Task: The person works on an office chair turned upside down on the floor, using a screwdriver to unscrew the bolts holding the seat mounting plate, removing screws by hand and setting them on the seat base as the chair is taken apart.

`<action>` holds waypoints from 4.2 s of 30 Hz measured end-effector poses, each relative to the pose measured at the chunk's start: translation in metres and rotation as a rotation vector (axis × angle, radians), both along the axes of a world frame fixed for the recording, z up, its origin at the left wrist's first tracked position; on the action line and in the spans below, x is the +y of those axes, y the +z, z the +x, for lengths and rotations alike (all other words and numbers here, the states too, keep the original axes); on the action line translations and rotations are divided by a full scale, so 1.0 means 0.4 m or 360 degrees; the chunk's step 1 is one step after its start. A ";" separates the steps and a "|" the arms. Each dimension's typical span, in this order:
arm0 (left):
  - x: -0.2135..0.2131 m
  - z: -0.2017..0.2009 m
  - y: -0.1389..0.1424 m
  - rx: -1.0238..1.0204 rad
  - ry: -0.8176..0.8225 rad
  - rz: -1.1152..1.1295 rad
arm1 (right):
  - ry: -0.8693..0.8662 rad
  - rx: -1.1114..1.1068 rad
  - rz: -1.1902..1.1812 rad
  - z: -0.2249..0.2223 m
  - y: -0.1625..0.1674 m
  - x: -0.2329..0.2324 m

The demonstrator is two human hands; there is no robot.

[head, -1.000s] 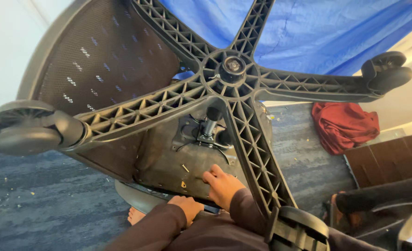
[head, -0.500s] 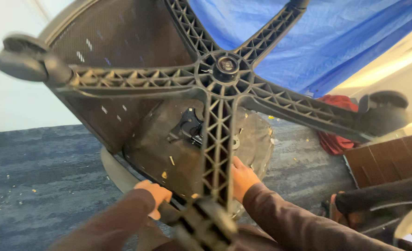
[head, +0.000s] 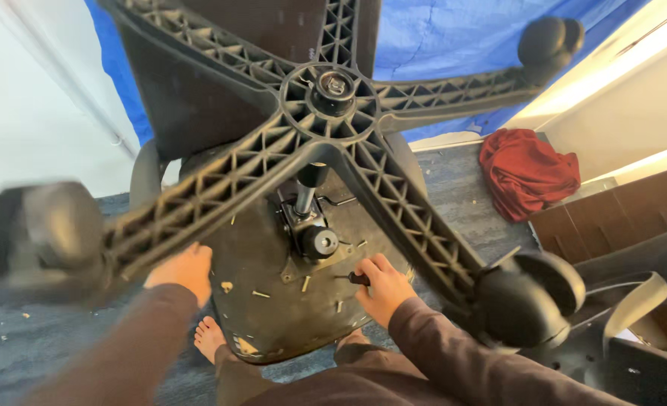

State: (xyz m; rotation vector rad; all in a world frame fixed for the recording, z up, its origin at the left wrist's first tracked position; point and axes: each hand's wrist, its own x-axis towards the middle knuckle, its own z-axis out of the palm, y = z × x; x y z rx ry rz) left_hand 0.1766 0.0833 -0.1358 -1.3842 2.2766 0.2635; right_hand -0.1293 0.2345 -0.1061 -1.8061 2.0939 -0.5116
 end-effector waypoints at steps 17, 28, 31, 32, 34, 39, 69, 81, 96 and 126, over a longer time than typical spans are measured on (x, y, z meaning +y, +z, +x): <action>0.368 -0.114 0.062 0.0309 -0.0387 0.0850 | 0.0002 -0.0191 0.0568 0.116 0.119 0.129; 0.478 0.149 0.151 -0.0049 -0.0512 0.1000 | 0.0149 -0.0177 0.0132 0.266 0.213 0.240; 0.492 0.163 0.152 0.0023 -0.0474 0.0913 | 0.0213 -0.0122 0.0215 0.315 0.247 0.261; 0.490 0.175 0.149 0.0054 -0.0439 0.0878 | 0.0244 -0.0146 0.0148 0.333 0.255 0.268; 0.486 0.187 0.131 0.0119 -0.0381 0.0804 | 0.0284 -0.0186 0.0016 0.361 0.267 0.280; 0.470 0.127 0.049 0.0318 -0.0222 0.0648 | 0.0391 -0.0237 0.0071 0.363 0.244 0.236; 0.742 -0.039 -0.175 0.0939 0.0752 0.0548 | 0.0982 -0.0459 0.0128 0.170 0.225 0.210; 0.737 -0.036 -0.192 0.0953 0.0745 0.0468 | 0.0883 -0.0469 0.0074 0.160 0.209 0.232; 0.805 -0.057 -0.198 0.1081 0.2209 0.0466 | 0.0884 -0.0550 0.0230 0.171 0.217 0.301; 0.880 -0.091 -0.231 0.1655 0.2161 0.0132 | 0.1067 -0.0471 0.0245 0.206 0.244 0.406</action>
